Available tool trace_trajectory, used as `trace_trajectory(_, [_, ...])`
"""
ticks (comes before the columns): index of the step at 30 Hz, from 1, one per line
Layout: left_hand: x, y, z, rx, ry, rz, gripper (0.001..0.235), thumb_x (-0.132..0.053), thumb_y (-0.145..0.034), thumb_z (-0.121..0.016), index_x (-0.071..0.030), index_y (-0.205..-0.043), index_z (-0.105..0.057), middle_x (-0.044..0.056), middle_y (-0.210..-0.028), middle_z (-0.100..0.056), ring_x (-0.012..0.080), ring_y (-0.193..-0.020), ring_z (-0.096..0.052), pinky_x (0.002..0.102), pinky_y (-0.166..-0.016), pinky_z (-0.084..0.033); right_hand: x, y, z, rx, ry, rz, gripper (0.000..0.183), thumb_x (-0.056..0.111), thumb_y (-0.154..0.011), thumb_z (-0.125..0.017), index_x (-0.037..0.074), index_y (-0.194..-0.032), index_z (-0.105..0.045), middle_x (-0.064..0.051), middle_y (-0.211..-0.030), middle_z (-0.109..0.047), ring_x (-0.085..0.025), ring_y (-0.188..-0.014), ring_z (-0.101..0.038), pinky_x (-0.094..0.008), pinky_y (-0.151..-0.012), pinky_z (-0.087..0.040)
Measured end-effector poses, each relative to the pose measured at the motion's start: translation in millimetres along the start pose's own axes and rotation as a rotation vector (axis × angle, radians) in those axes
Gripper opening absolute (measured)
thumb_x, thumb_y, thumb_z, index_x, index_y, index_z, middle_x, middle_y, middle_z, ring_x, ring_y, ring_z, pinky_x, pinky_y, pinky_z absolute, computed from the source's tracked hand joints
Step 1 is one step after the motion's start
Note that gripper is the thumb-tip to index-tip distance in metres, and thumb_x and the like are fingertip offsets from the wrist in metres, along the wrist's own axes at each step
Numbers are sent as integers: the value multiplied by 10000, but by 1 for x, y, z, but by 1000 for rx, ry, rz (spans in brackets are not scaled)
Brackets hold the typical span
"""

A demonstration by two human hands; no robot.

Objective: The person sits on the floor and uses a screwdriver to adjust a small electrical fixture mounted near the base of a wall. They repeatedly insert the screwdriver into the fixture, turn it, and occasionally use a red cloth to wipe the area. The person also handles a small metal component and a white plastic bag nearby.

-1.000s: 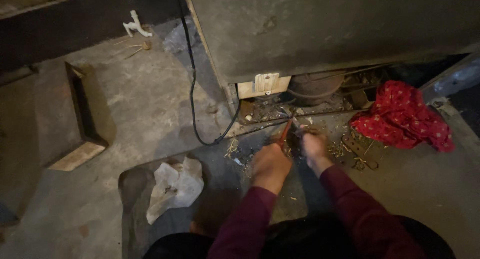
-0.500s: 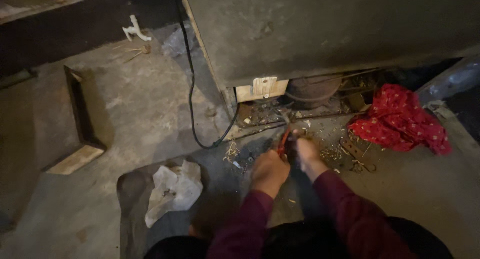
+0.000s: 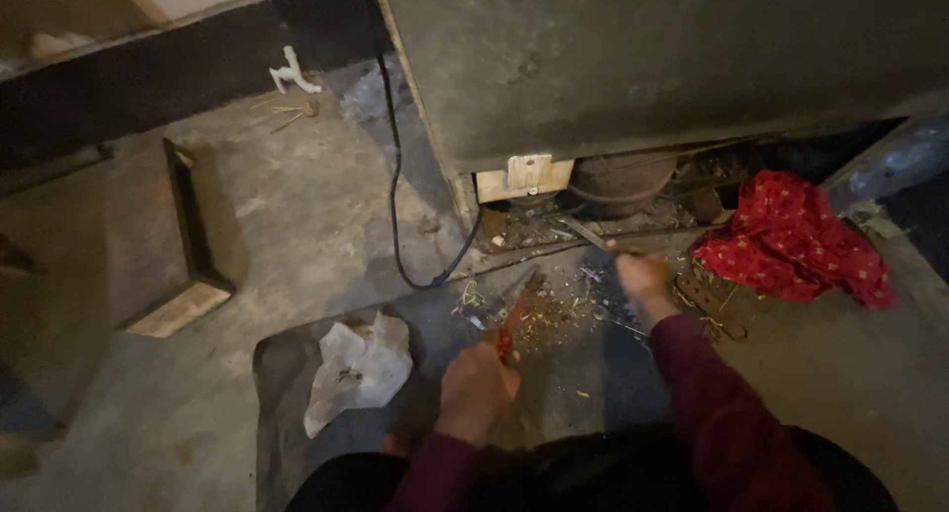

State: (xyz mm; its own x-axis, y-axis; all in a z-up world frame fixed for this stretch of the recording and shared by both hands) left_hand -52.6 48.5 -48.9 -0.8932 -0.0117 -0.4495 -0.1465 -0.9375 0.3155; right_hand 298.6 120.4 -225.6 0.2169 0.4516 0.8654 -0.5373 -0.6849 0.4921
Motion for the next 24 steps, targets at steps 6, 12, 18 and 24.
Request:
trace_trajectory(6, [-9,-6,-15,13,12,13,347,-409,-919,-646,-99,-1006,-775,228,-883,-736,425,-893,-728,519,-827,-576,-16,-13,12,-34,23,23,48,155,-915,-653,134,-893,-690,13,-756,-599,-111,-603,-508,-316,-497,-363])
trace_trajectory(12, [-32,-11,-4,52,72,28,464,-402,-938,-598,-258,-1379,-583,216,-993,-727,442,-975,-692,538,-868,-546,-33,-12,-3,-52,-49,105,44,93,-883,-678,135,-880,-691,26,-749,-581,-96,-599,-487,-314,-489,-343])
trace_trajectory(18, [-29,-16,-1,60,129,49,600,-374,-949,-569,-293,-1527,-432,209,-997,-740,408,-988,-719,505,-896,-559,-20,5,-9,-108,-106,232,41,104,-874,-699,143,-876,-711,38,-751,-595,-68,-602,-491,-294,-478,-350])
trace_trajectory(24, [-27,-21,-4,94,80,62,586,-348,-962,-581,-286,-1525,-429,195,-998,-748,383,-981,-723,502,-888,-568,-54,45,-61,-115,-89,-26,272,319,-992,-721,89,-850,-690,-4,-655,-543,-119,-502,-416,-319,-422,-267])
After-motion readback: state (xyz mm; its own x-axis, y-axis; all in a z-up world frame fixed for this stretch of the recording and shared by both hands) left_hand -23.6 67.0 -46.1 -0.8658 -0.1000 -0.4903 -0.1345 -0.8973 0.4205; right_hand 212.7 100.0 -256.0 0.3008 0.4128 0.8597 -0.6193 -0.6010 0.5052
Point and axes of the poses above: each hand's wrist, its own y-axis away from the middle knuckle, its own z-axis out of the back of the hand, x = y × z, the point moved 10 cm from there along -y, towards the middle knuckle
